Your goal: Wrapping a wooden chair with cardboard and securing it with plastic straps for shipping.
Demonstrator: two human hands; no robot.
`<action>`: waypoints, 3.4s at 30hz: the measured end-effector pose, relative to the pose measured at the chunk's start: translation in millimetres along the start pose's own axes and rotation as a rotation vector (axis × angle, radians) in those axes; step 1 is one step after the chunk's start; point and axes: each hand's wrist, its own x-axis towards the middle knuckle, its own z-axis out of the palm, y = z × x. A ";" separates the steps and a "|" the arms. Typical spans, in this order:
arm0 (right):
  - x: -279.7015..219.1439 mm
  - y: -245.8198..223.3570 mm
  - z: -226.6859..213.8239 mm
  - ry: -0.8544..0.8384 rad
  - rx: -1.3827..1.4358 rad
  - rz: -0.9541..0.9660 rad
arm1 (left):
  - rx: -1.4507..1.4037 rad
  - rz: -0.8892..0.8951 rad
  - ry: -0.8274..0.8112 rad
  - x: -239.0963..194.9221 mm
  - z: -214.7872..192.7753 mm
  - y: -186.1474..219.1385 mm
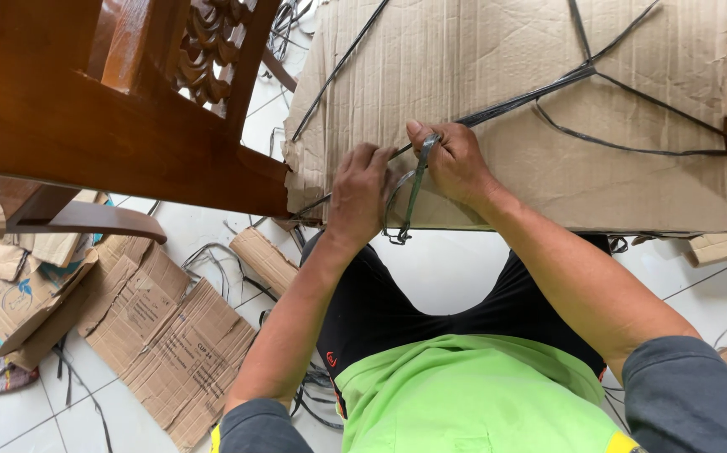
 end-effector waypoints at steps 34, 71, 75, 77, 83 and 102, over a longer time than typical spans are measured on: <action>-2.5 18.9 -1.5 0.042 0.278 -0.202 | -0.525 0.018 -0.206 74.7 5.0 21.7; 29.6 68.1 -204.2 0.243 -1.010 0.241 | -0.623 -0.016 -0.114 72.0 -14.0 36.3; 29.8 83.7 -201.0 0.328 -0.999 0.183 | -0.542 0.025 -0.087 67.7 -8.1 36.5; 32.6 94.2 -200.2 0.375 -1.073 0.139 | -0.396 0.140 -0.032 64.4 -0.2 35.1; 34.9 114.1 -195.7 0.506 -1.127 0.057 | -0.086 0.249 0.071 54.6 24.9 32.5; 61.9 117.6 -201.8 0.497 -1.056 0.102 | -0.370 0.157 0.177 63.8 28.7 66.7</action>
